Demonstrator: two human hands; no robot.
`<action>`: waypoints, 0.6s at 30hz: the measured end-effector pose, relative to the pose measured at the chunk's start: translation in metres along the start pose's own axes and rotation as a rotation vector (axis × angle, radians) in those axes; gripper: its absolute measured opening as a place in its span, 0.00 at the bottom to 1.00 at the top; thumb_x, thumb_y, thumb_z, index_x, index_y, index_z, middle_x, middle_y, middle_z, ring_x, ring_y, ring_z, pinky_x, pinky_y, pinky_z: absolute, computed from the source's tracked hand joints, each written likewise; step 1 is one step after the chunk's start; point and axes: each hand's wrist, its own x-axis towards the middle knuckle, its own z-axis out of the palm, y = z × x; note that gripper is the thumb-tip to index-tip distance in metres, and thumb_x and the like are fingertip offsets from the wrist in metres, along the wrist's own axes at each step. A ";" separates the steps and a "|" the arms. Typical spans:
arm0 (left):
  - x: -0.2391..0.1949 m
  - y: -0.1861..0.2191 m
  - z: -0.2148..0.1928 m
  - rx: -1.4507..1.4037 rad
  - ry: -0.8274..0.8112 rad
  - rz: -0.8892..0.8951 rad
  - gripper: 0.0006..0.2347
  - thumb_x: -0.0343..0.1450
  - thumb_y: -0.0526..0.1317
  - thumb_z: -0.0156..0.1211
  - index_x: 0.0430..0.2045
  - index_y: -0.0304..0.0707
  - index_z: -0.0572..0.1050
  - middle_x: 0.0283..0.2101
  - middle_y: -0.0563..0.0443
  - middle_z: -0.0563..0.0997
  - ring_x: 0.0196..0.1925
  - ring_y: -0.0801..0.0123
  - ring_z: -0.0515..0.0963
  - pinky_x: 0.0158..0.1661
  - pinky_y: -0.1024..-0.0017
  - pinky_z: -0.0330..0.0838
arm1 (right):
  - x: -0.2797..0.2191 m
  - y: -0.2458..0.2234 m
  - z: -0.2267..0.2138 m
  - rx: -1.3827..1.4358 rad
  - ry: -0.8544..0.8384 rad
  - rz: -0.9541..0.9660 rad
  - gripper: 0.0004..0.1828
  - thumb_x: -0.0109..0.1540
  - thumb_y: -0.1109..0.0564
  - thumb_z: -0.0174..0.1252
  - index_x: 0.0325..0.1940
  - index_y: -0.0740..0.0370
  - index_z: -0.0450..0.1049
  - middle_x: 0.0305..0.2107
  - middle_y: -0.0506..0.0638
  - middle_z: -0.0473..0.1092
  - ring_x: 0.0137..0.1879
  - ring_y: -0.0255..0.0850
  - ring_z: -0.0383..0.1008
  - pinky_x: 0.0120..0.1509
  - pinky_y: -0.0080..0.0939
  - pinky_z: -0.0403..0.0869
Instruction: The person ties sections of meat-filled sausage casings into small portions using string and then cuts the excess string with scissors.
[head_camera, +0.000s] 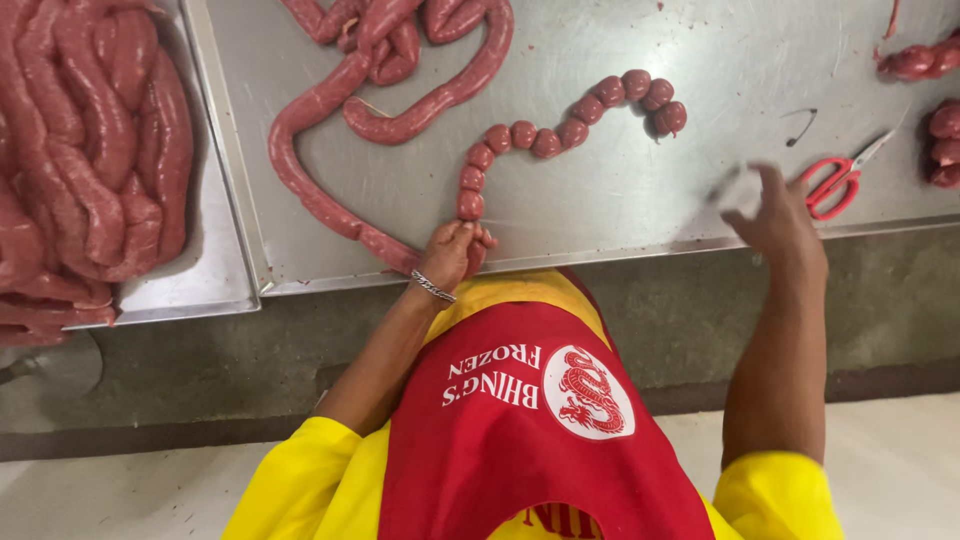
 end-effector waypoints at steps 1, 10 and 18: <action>0.003 -0.004 0.000 0.026 -0.053 0.062 0.12 0.79 0.38 0.44 0.26 0.35 0.70 0.29 0.52 0.76 0.31 0.72 0.76 0.37 0.74 0.74 | 0.043 -0.025 -0.001 -0.166 0.031 -0.107 0.54 0.46 0.49 0.80 0.72 0.59 0.62 0.48 0.83 0.64 0.49 0.72 0.71 0.51 0.58 0.74; 0.004 0.006 -0.017 0.014 0.144 0.053 0.10 0.77 0.38 0.45 0.30 0.33 0.71 0.23 0.55 0.71 0.21 0.72 0.67 0.20 0.72 0.62 | -0.026 -0.348 0.088 -0.210 0.000 -0.821 0.39 0.51 0.60 0.63 0.67 0.45 0.66 0.65 0.57 0.53 0.42 0.59 0.79 0.43 0.59 0.77; -0.012 0.035 -0.028 -0.397 -0.159 -0.021 0.11 0.78 0.35 0.45 0.25 0.34 0.70 0.28 0.50 0.73 0.33 0.68 0.75 0.44 0.68 0.75 | -0.094 -0.209 0.002 0.832 -0.496 -0.545 0.09 0.64 0.69 0.57 0.45 0.66 0.80 0.70 0.64 0.64 0.67 0.51 0.73 0.61 0.50 0.75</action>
